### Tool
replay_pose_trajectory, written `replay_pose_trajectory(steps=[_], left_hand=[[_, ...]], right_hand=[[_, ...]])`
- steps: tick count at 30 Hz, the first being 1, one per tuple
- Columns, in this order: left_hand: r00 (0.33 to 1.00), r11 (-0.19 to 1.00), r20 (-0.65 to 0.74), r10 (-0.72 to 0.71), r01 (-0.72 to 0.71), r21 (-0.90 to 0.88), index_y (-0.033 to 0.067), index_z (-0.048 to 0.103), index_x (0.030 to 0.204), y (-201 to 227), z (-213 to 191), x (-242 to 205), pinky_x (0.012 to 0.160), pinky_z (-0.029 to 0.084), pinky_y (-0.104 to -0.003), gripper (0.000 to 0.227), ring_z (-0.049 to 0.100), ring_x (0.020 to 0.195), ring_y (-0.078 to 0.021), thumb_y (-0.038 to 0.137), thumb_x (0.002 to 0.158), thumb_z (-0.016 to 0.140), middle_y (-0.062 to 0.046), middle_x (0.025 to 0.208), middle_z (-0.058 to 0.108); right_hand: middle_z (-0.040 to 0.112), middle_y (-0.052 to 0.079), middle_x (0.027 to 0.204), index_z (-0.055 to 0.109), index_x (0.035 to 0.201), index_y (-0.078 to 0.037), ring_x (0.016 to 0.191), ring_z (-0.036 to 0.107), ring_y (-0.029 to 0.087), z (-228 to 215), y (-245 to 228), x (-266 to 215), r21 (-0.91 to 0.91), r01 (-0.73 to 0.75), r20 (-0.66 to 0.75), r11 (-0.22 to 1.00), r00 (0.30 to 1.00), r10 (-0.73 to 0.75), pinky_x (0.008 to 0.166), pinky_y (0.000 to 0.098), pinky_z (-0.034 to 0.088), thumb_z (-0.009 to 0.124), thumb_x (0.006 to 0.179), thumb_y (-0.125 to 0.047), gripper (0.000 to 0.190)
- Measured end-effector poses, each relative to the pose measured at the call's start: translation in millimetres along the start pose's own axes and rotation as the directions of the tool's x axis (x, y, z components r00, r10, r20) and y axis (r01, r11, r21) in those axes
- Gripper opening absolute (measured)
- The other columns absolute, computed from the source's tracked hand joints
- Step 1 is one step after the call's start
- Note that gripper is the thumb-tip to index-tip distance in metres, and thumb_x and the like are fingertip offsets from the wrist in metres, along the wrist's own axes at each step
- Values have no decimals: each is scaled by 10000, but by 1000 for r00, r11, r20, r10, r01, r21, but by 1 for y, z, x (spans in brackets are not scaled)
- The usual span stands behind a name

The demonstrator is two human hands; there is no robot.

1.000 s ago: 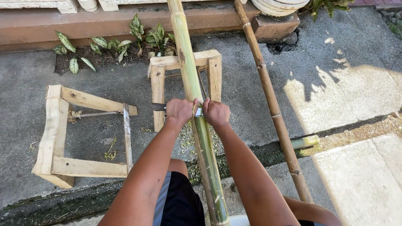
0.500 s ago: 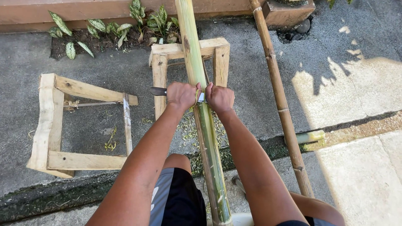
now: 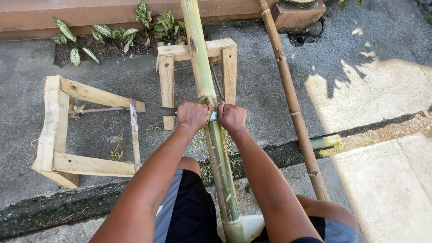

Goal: Shaving the outer green layer of a bamboo pole using a knife to prepare the material.

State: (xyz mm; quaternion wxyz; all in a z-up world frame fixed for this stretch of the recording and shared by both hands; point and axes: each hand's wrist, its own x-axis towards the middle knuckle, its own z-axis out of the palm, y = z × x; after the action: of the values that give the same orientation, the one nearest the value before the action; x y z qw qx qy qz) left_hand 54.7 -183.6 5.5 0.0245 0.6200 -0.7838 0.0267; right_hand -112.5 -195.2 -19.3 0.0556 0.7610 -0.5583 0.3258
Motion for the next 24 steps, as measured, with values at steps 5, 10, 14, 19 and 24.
replay_pose_trajectory(steps=[5,10,14,19,24], left_hand=[[999,1000,26,-19,19,-15,240,676,593,12,-11,-24,488,490,-368,697,596,416,-164,442,1111,255,-17,496,626],[983,994,176,-56,72,-84,207,670,590,29,-25,-57,476,525,-377,729,605,431,-164,459,1127,245,-11,514,633],[999,993,39,-34,38,-112,208,694,578,46,-20,-92,524,506,-381,677,624,435,-205,421,1092,308,-38,519,653],[991,990,-130,22,-40,-138,179,721,620,71,8,-145,506,531,-395,617,657,456,-208,398,1075,366,-55,560,683],[995,947,-94,26,-54,-317,151,711,563,111,-3,-215,479,529,-418,583,641,401,-258,361,1033,437,-86,495,659]], right_hand=[[629,93,535,624,514,-135,419,579,311,-13,-5,-18,-13,-7,23,1000,1000,8,454,443,472,529,1015,-299,536],[625,89,532,618,511,-134,427,581,308,-33,-9,-45,-8,10,47,1000,999,-9,457,442,474,525,1015,-296,537],[615,75,525,608,507,-129,404,564,294,-56,-15,-78,11,14,74,1000,997,-15,437,434,461,524,1012,-287,535],[610,74,520,605,513,-128,404,557,286,-91,-24,-129,12,25,84,1000,996,-26,423,430,451,524,1006,-275,521],[610,77,517,586,519,-125,429,587,278,-144,-31,-197,32,49,207,998,977,-55,429,426,469,530,996,-242,494]])
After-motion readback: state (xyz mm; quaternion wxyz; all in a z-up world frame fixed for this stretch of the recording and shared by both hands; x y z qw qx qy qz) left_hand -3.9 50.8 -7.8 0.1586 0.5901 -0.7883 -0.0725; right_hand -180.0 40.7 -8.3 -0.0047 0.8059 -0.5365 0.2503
